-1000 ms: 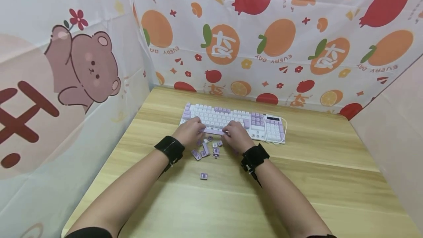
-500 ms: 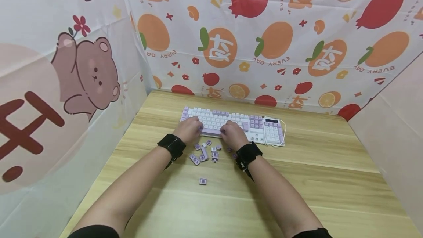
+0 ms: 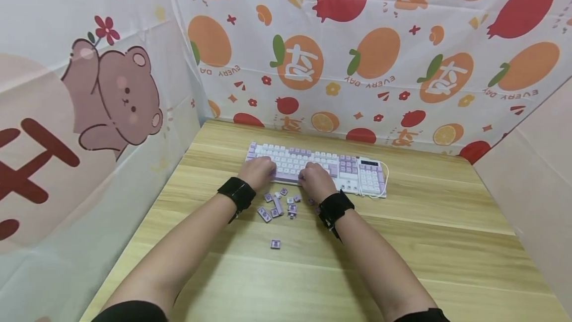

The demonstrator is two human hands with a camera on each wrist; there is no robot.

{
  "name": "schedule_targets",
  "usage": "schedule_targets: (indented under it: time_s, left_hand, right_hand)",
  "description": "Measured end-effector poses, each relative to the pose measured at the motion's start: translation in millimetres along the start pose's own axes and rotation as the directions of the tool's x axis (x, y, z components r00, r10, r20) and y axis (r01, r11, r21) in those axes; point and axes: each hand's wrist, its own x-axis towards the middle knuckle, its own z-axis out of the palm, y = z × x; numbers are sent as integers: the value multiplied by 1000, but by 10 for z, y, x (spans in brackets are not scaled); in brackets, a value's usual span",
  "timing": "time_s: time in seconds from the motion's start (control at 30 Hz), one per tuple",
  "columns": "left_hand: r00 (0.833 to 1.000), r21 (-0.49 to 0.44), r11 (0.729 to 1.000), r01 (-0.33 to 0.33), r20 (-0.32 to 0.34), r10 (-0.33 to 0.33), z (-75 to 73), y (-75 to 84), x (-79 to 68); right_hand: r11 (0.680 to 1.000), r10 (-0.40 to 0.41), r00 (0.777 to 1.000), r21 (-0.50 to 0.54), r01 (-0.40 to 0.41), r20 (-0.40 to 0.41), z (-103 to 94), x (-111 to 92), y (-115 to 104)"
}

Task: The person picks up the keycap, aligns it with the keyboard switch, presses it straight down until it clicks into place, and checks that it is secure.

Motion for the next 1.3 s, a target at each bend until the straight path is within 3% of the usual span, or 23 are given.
schedule_targets:
  time_s: [0.3, 0.53, 0.73, 1.0, 1.3]
  left_hand:
    - [993, -2, 999, 47, 105, -47, -113, 105, 101]
    - [990, 10, 999, 36, 137, -37, -76, 101, 108]
    - [993, 8, 1000, 16, 120, -17, -62, 104, 114]
    - [990, 9, 999, 47, 136, -48, -26, 143, 88]
    - [989, -27, 996, 90, 117, -87, -29, 161, 78]
  right_hand:
    - [999, -29, 999, -42, 30, 23, -62, 16, -11]
    - [998, -35, 998, -43, 38, 56, -89, 13, -28]
    - [1000, 4, 996, 7, -5, 88, -90, 11, -42]
    - [985, 99, 977, 124, -124, 186, -61, 22, -57]
    - [971, 120, 978, 185, -151, 170, -42, 10, -24]
